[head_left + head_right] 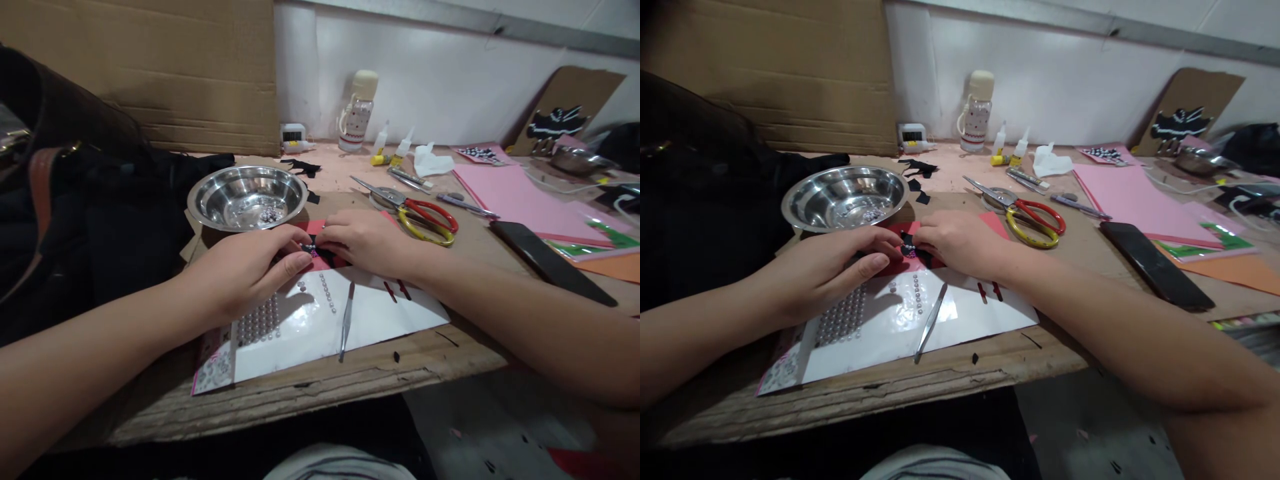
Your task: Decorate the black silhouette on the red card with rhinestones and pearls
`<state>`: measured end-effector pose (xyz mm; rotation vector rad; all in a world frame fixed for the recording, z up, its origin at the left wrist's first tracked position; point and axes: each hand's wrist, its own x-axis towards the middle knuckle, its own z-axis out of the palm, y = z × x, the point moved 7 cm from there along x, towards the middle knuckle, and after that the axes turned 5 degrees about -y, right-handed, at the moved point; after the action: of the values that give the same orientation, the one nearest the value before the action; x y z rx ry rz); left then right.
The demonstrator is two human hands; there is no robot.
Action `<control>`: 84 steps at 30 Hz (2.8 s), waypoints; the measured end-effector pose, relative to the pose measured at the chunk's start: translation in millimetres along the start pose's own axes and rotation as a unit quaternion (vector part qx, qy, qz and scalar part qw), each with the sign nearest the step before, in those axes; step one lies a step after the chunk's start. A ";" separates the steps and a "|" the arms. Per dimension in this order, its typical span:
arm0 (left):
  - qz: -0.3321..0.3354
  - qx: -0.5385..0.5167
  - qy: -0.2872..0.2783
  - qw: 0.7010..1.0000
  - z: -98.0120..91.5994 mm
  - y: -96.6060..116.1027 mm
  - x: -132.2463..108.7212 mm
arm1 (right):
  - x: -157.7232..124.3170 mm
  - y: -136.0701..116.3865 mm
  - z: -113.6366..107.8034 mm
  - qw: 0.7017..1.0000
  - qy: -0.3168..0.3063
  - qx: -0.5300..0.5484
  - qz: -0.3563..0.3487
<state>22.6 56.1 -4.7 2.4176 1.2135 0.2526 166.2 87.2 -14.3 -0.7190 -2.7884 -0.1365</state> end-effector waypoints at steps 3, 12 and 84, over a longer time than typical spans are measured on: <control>-0.003 0.007 0.000 1.000 0.3 0.3 -0.3 | -0.1 -1.0 -1.0 1.000 -0.019 0.001 -0.001; 0.002 -0.013 0.026 1.000 -1.7 -6.0 -0.3 | -5.4 -0.7 -9.7 0.998 -0.037 0.032 0.039; 0.067 0.031 -0.056 0.996 7.3 2.8 -4.6 | -4.5 -51.2 1.7 0.954 -0.064 0.280 0.085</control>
<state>24.4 48.8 -9.8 2.5332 1.0254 0.1191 144.7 40.7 -18.5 -0.8234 -2.6531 0.7251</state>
